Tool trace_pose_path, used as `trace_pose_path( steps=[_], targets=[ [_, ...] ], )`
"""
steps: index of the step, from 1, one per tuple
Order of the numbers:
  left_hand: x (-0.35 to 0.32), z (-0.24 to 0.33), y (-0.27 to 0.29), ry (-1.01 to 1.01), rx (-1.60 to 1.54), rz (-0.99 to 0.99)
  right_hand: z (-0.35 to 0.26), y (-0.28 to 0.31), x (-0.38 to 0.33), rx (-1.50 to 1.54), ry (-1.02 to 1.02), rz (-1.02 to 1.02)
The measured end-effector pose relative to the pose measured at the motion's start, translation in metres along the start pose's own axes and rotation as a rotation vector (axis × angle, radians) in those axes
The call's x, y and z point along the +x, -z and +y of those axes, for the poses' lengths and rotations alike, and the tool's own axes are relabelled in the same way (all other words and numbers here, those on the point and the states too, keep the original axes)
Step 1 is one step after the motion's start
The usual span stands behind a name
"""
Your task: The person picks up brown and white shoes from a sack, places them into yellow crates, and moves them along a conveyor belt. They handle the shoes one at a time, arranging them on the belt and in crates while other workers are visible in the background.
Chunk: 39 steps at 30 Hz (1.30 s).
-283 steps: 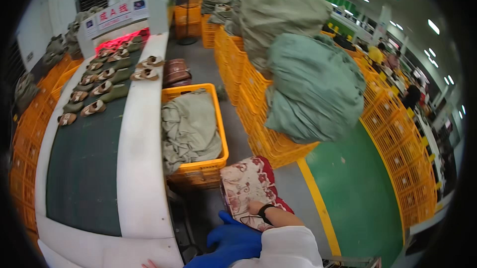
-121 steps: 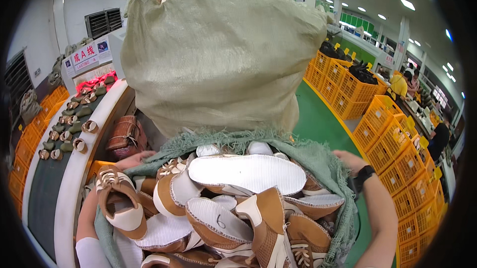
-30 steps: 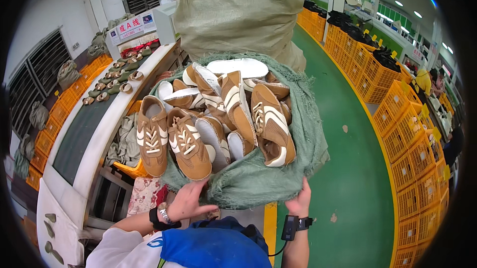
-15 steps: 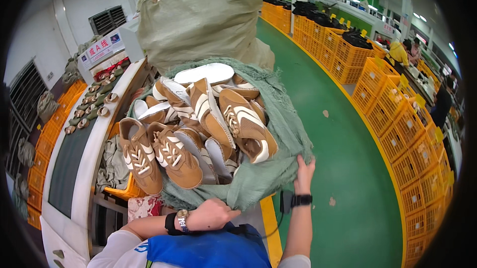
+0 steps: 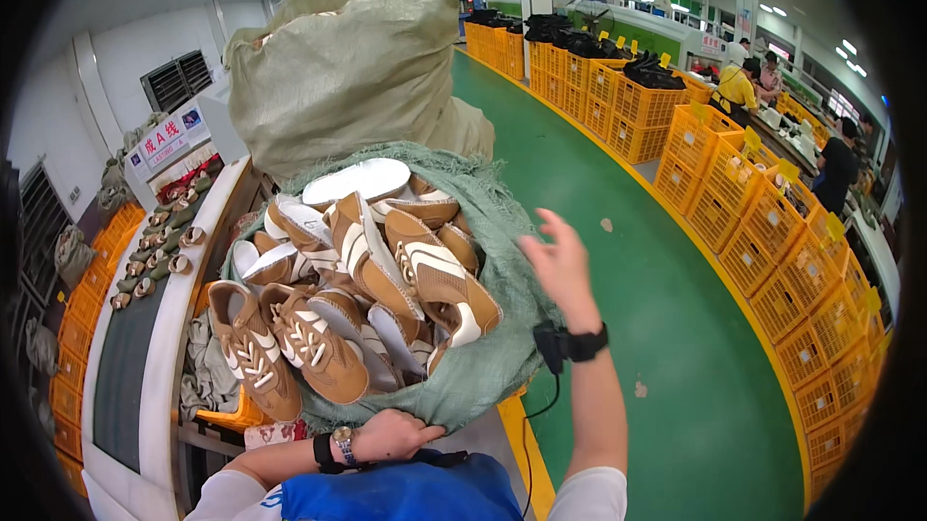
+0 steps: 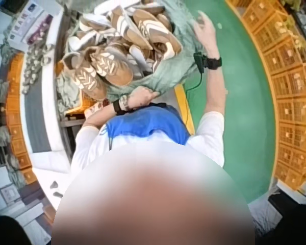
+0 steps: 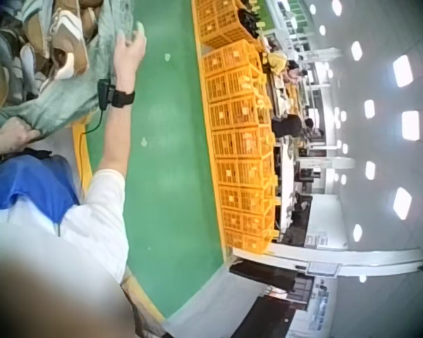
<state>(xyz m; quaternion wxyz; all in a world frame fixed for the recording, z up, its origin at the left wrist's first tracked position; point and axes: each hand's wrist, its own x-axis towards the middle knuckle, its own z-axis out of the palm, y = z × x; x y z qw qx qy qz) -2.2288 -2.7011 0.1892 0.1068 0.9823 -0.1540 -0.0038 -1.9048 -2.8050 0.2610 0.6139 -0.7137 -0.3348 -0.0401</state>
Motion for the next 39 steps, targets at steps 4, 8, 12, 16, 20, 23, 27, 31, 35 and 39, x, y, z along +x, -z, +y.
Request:
trace_pose_path(
  steps=[4,8,12,16,20,23,27,31,35,39],
  targets=[
    [-0.003,-0.002,0.0,-0.011,-0.014,0.007,0.012,-0.061,0.04,-0.524,0.356,-0.091],
    [-0.001,-0.003,0.001,0.004,-0.056,-0.015,0.053,-0.054,0.101,-0.031,-0.108,-0.228],
    [0.002,-0.007,0.017,0.03,-0.196,0.087,0.118,-0.06,0.138,0.43,-0.452,-0.155],
    [-0.033,-0.011,0.05,0.115,-0.502,0.217,0.164,-0.071,0.159,-0.642,-0.283,-0.212],
    [-0.13,0.005,0.084,0.477,-1.282,0.099,0.141,-0.062,0.179,-0.888,-0.146,-0.283],
    [-0.208,-0.003,0.111,0.545,-1.549,0.154,0.084,-0.063,0.211,-0.661,-0.317,-0.672],
    [-0.257,-0.072,0.147,1.079,-1.067,1.084,0.013,-0.086,0.25,0.014,-0.261,-0.634],
    [-0.238,-0.198,0.182,1.016,-0.712,0.992,-0.003,-0.157,0.248,-0.254,0.727,-0.709],
    [-0.187,-0.305,0.196,0.994,-0.738,0.511,0.008,-0.218,0.245,-0.348,0.64,-0.832],
    [-0.161,-0.365,0.202,0.941,-0.828,0.244,0.018,-0.244,0.263,-0.459,0.659,-0.856]
  ],
)
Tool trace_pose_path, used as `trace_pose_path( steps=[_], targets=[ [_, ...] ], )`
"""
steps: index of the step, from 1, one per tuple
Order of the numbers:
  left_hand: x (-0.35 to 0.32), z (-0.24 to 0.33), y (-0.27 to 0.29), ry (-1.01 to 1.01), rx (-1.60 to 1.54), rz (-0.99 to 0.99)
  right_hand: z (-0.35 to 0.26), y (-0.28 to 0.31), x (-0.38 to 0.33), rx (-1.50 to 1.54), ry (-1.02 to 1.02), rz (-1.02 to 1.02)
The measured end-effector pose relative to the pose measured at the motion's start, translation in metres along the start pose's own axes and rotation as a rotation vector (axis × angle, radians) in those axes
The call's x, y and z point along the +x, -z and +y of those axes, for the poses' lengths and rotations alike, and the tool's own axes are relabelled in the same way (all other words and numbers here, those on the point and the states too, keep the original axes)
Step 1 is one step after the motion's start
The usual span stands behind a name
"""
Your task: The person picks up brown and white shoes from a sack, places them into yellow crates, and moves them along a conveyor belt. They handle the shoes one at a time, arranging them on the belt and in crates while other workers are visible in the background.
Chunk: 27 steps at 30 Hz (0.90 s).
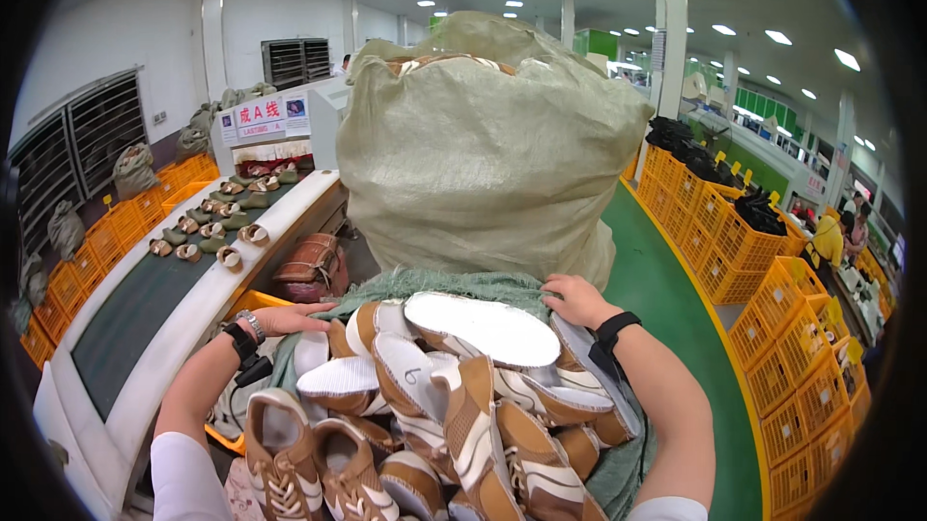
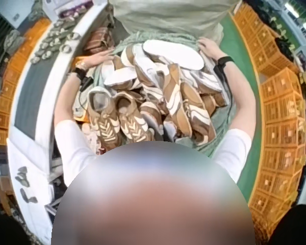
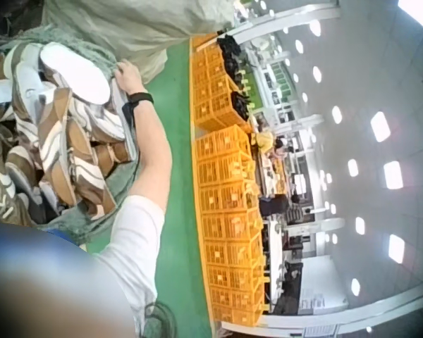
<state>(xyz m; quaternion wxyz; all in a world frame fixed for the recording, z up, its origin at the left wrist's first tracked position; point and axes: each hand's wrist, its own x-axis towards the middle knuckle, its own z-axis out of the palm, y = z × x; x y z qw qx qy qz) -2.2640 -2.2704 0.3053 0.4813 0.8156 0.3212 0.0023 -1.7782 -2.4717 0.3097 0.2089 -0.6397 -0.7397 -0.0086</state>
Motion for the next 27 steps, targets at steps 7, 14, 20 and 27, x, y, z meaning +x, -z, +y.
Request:
trace_pose_path(
  steps=[7,14,20,27],
  targets=[
    [0.054,0.011,0.047,0.051,0.404,-0.129,0.021,-0.019,0.046,0.481,-0.487,0.001],
    [0.141,0.052,0.012,-0.221,0.412,-0.173,0.023,-0.032,0.051,0.453,-0.306,0.015],
    [0.177,0.036,0.011,0.012,0.143,0.171,0.003,-0.02,0.055,0.634,-0.554,-0.153],
    [0.222,-0.002,0.006,0.108,0.325,0.061,0.011,-0.051,0.055,0.537,-0.565,-0.428]
  ],
)
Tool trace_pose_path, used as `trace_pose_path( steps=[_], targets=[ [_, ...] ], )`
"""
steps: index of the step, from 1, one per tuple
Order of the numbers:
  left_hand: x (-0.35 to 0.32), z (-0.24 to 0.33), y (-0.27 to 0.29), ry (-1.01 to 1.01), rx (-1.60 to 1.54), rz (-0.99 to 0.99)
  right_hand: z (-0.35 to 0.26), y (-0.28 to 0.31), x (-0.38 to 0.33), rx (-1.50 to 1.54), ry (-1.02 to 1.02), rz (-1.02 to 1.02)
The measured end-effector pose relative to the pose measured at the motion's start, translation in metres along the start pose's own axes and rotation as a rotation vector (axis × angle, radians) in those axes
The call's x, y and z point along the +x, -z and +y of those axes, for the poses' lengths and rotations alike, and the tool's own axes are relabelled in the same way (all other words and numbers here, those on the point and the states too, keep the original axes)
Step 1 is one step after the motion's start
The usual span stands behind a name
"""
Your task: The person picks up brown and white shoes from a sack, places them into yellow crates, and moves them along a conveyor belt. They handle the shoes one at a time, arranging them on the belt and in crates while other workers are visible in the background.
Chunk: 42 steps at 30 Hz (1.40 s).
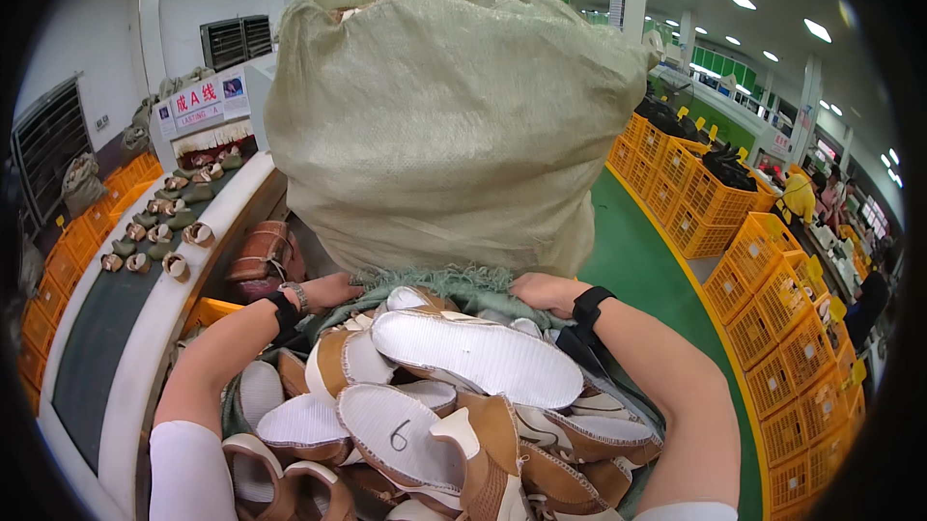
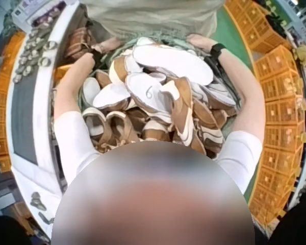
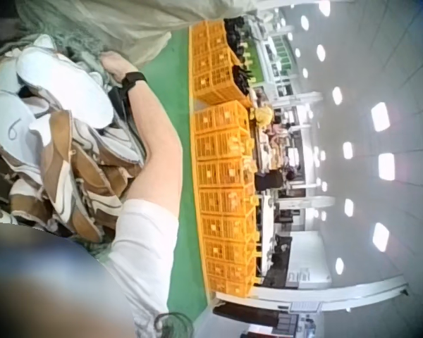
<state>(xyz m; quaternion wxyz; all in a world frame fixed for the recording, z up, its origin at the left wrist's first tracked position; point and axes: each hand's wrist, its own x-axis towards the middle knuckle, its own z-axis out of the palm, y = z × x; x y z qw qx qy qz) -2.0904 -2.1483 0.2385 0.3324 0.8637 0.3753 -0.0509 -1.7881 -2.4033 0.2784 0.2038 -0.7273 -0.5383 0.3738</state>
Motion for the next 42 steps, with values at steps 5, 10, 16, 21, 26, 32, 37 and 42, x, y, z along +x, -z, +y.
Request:
trace_pose_path(
  steps=[5,10,16,21,26,32,37,42],
  targets=[
    [-0.001,-0.007,-0.004,-0.028,-0.071,-0.02,0.019,0.003,0.006,-0.463,-0.22,0.153],
    [-0.066,-0.029,0.041,-0.194,-0.47,-0.264,0.016,0.03,-0.046,-0.128,-0.02,0.176],
    [-0.224,-0.109,0.059,-0.002,-0.811,-0.04,0.035,0.05,-0.174,-0.211,0.097,0.659],
    [-0.383,-0.099,-0.075,-0.202,-1.223,0.533,0.005,-0.033,-0.337,0.15,0.127,0.748],
    [-0.427,-0.026,-0.195,-0.246,-0.817,0.81,-0.045,-0.163,-0.39,-0.058,0.242,0.651],
    [-0.432,-0.002,-0.197,-0.111,-0.563,1.057,-0.045,-0.219,-0.368,-0.556,0.563,0.751],
    [-0.444,0.02,-0.187,-0.101,-0.785,0.874,-0.036,-0.212,-0.376,0.014,0.551,0.74],
    [-0.465,0.024,-0.16,-0.276,-1.341,0.827,-0.053,-0.21,-0.369,-0.076,0.455,0.787]
  ],
)
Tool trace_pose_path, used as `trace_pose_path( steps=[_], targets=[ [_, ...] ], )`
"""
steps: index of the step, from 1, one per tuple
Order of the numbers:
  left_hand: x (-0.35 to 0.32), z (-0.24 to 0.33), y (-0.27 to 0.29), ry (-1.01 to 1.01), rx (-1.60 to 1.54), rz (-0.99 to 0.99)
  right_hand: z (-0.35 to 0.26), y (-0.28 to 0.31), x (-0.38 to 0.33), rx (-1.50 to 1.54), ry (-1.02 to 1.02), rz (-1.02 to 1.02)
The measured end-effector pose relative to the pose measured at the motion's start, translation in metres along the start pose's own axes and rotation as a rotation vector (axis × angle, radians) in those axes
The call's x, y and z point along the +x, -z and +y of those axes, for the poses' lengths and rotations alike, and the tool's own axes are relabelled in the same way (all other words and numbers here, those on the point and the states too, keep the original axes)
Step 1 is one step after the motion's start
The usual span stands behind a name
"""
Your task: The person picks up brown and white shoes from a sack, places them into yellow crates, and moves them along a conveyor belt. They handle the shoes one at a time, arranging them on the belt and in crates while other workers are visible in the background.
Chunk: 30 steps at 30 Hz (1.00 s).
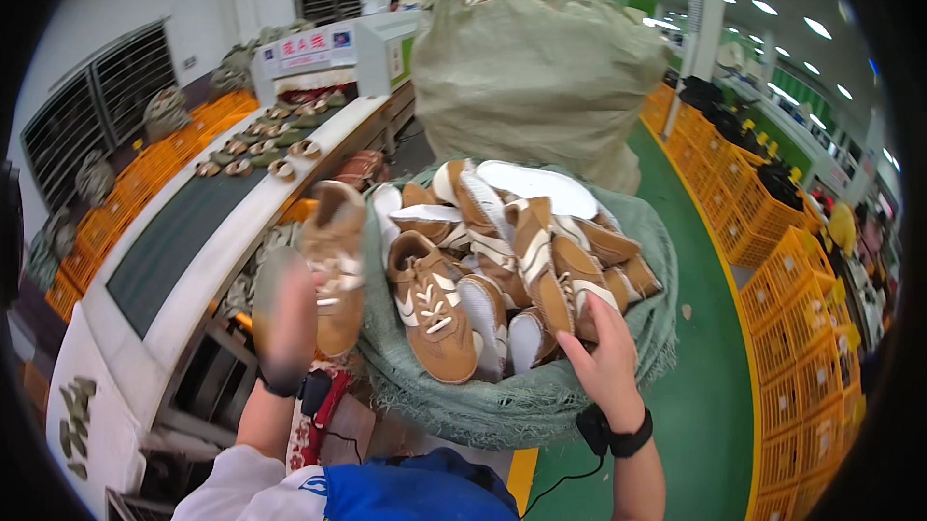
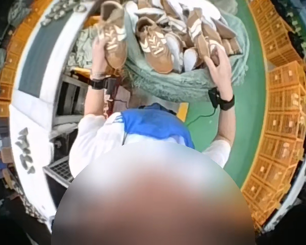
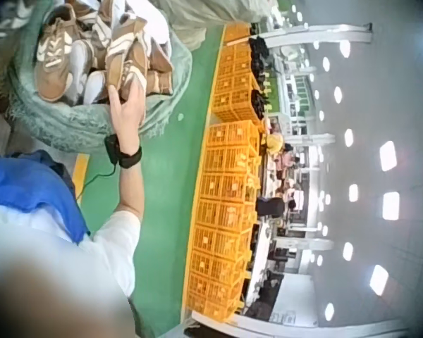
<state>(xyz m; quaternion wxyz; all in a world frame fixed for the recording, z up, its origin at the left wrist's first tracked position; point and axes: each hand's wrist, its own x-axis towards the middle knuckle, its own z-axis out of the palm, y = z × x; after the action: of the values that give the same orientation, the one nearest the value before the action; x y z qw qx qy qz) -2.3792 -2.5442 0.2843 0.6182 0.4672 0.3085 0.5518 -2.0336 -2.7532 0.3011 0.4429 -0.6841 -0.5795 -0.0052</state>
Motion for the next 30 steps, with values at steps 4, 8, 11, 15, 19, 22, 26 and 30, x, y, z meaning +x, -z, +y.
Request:
trace_pose_path(
  steps=[4,8,11,15,19,22,26,30],
  targets=[
    [-0.029,-0.007,-0.021,0.13,-0.299,-0.251,-0.017,-0.017,0.037,-0.057,-0.018,-0.039],
    [-0.035,-0.037,-0.053,0.257,0.068,-0.369,-0.035,-0.049,0.082,-0.404,-0.061,-0.243],
    [-0.028,-0.039,-0.05,0.267,0.114,-0.397,-0.042,-0.065,0.094,-0.531,-0.168,-0.324],
    [-0.015,-0.028,-0.043,0.505,0.016,-0.562,-0.037,-0.055,0.076,-0.412,-0.098,-0.163],
    [-0.002,-0.03,-0.069,0.375,-0.129,-0.662,-0.011,-0.013,0.054,0.35,-0.064,0.179],
    [0.004,-0.032,-0.094,0.159,-0.073,-0.622,0.022,0.012,0.038,0.444,-0.251,0.096],
    [-0.001,-0.035,-0.112,0.188,0.059,-0.719,0.044,0.008,0.024,-0.341,-0.128,0.281],
    [-0.008,-0.063,-0.135,-0.111,0.233,-0.859,0.035,0.001,0.014,0.276,-0.407,-0.022]
  ],
)
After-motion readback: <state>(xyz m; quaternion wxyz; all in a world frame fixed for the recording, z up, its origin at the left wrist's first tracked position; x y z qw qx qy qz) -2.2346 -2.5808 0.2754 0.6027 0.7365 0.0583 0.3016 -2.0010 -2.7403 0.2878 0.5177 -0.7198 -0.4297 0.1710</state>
